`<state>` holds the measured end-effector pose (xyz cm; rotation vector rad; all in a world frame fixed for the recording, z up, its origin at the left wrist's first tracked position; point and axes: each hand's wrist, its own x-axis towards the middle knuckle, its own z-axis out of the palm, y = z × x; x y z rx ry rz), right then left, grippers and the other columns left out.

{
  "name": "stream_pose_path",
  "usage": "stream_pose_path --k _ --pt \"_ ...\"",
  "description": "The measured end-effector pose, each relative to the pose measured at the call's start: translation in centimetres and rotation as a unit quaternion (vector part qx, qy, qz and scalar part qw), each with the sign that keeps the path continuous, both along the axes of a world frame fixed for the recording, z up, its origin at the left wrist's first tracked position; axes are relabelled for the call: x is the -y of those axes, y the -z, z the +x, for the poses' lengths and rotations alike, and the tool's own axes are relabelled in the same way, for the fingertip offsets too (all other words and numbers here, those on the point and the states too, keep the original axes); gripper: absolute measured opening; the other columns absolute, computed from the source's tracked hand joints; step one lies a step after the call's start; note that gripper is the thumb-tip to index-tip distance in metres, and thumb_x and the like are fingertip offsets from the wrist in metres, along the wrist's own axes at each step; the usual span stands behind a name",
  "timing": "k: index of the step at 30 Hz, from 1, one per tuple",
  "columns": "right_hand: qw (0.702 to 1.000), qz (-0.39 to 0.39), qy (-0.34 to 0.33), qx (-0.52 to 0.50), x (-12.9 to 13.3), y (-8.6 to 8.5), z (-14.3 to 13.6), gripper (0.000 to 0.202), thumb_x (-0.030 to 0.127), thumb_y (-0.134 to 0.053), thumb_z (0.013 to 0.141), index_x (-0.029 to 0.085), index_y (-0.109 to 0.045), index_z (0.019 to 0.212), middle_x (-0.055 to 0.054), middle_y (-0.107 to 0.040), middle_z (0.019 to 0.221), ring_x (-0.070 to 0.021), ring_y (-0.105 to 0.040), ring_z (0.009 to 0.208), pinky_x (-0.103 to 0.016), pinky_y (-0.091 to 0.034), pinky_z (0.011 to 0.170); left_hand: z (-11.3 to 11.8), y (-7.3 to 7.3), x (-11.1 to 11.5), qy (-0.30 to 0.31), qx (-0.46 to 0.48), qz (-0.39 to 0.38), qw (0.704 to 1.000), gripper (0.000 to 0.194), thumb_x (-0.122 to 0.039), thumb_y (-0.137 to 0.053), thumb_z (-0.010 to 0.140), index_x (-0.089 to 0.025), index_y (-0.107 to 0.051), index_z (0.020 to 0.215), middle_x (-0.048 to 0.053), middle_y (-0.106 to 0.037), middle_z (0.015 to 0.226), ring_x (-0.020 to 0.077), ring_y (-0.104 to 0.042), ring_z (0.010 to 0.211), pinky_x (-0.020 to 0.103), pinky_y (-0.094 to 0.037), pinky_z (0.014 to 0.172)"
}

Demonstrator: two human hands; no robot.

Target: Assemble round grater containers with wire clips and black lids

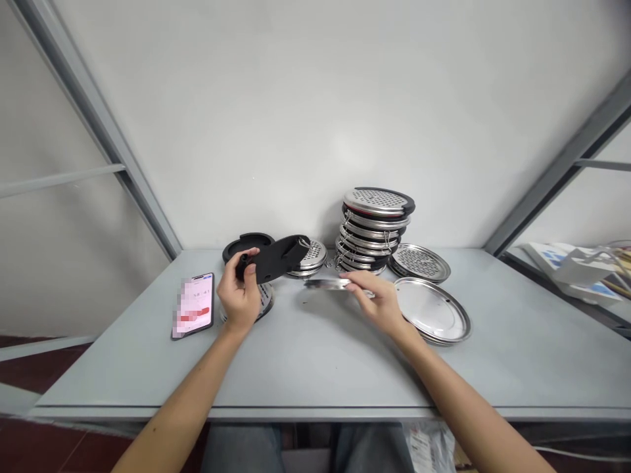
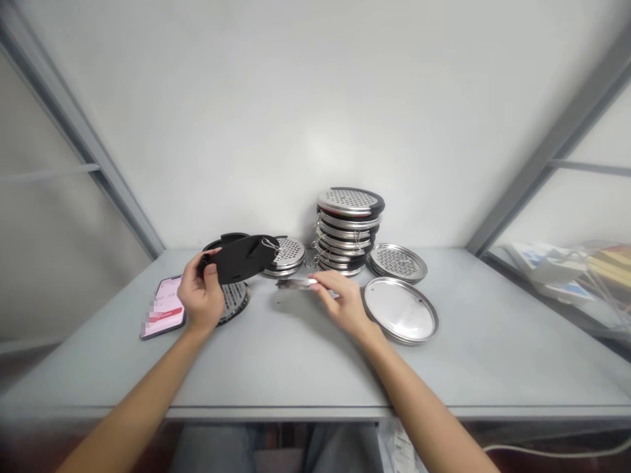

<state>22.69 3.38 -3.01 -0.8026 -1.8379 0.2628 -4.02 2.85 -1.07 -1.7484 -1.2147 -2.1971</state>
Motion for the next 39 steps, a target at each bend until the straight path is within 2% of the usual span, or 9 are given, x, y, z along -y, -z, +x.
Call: stream_pose_path --k 6,13,19,23,25,28,31,35,39 --pt "0.974 0.071 -0.154 0.148 1.2 0.7 -2.5 0.023 0.035 -0.064 0.086 0.024 -0.07 0.105 -0.008 -0.074 0.099 -0.0227 -0.067 0.09 -0.039 -0.054 0.081 0.0 0.8 0.3 0.011 -0.082 -0.014 0.996 0.029 -0.031 -0.061 0.089 -0.016 -0.059 0.113 0.01 -0.067 0.11 0.0214 -0.066 0.104 0.039 -0.054 0.093" --pt "0.946 0.053 -0.161 0.278 2.1 1.6 -3.7 0.02 0.034 -0.062 0.086 0.021 -0.068 0.101 -0.008 -0.071 0.098 -0.0222 -0.063 0.087 -0.037 -0.051 0.076 0.9 0.5 1.2 0.059 -0.199 0.042 0.977 0.029 -0.021 -0.064 0.086 -0.018 -0.059 0.115 0.01 -0.069 0.108 0.0224 -0.067 0.101 0.038 -0.057 0.088" --pt "0.964 -0.03 -0.167 0.205 1.7 1.1 -3.3 0.018 0.026 -0.06 0.083 0.02 -0.069 0.098 -0.008 -0.069 0.099 -0.022 -0.061 0.092 -0.038 -0.049 0.085 1.0 0.0 1.3 0.1 -0.238 0.076 0.963 0.036 -0.016 -0.067 0.083 -0.018 -0.059 0.119 0.011 -0.069 0.11 0.0242 -0.067 0.102 0.04 -0.058 0.085" --pt "0.981 -0.171 -0.075 0.049 0.4 1.0 -2.4 0.019 0.018 -0.049 0.082 0.018 -0.068 0.086 -0.007 -0.07 0.085 -0.0214 -0.063 0.082 -0.037 -0.051 0.078 0.8 -0.4 1.3 0.151 -0.248 0.102 0.952 0.04 -0.018 -0.069 0.082 -0.018 -0.059 0.121 0.012 -0.069 0.112 0.0263 -0.065 0.106 0.043 -0.058 0.086" --pt "0.956 -0.277 -0.084 -0.056 -0.3 0.8 -2.0 0.019 0.022 -0.048 0.082 0.017 -0.066 0.081 -0.007 -0.07 0.081 -0.0204 -0.064 0.076 -0.034 -0.052 0.072 0.9 -0.3 1.3 0.162 -0.259 0.113 0.945 0.042 -0.019 -0.07 0.082 -0.019 -0.059 0.122 0.011 -0.069 0.111 0.0264 -0.065 0.106 0.044 -0.057 0.087" --pt "0.87 -0.409 -0.179 -0.21 -0.8 0.3 -1.6 0.032 0.039 -0.042 0.088 0.017 -0.065 0.088 -0.008 -0.071 0.079 -0.0195 -0.066 0.072 -0.033 -0.053 0.068 1.0 0.0 1.3 0.175 -0.291 0.115 0.934 0.046 -0.022 -0.071 0.082 -0.02 -0.057 0.126 0.01 -0.07 0.11 0.0251 -0.065 0.105 0.043 -0.057 0.087" --pt "0.799 -0.473 -0.238 -0.284 -0.6 -0.4 -1.6 0.046 0.055 -0.041 0.09 0.017 -0.065 0.098 -0.008 -0.071 0.079 -0.0187 -0.066 0.067 -0.033 -0.054 0.065 1.2 0.1 1.3 0.194 -0.329 0.11 0.918 0.048 -0.023 -0.071 0.082 -0.019 -0.056 0.127 0.01 -0.07 0.109 0.0245 -0.065 0.103 0.041 -0.057 0.084" --pt "0.784 -0.489 -0.236 -0.301 -0.2 -0.8 -1.6 0.031 0.04 -0.064 0.082 0.016 -0.068 0.102 -0.006 -0.072 0.081 -0.0155 -0.065 0.07 -0.027 -0.054 0.066 1.7 0.2 1.4 0.204 -0.352 0.127 0.905 0.05 -0.022 -0.074 0.079 -0.017 -0.057 0.125 0.009 -0.072 0.099 0.0239 -0.065 0.098 0.04 -0.056 0.08" --pt "0.763 -0.504 -0.23 -0.332 -0.4 -0.6 -1.3 0.024 0.028 -0.069 0.078 0.016 -0.07 0.099 -0.003 -0.07 0.078 -0.0107 -0.062 0.064 -0.019 -0.05 0.057 1.8 0.3 1.5 0.205 -0.367 0.101 0.902 0.053 -0.027 -0.077 0.076 -0.018 -0.058 0.124 0.009 -0.071 0.101 0.0235 -0.063 0.101 0.04 -0.054 0.084"
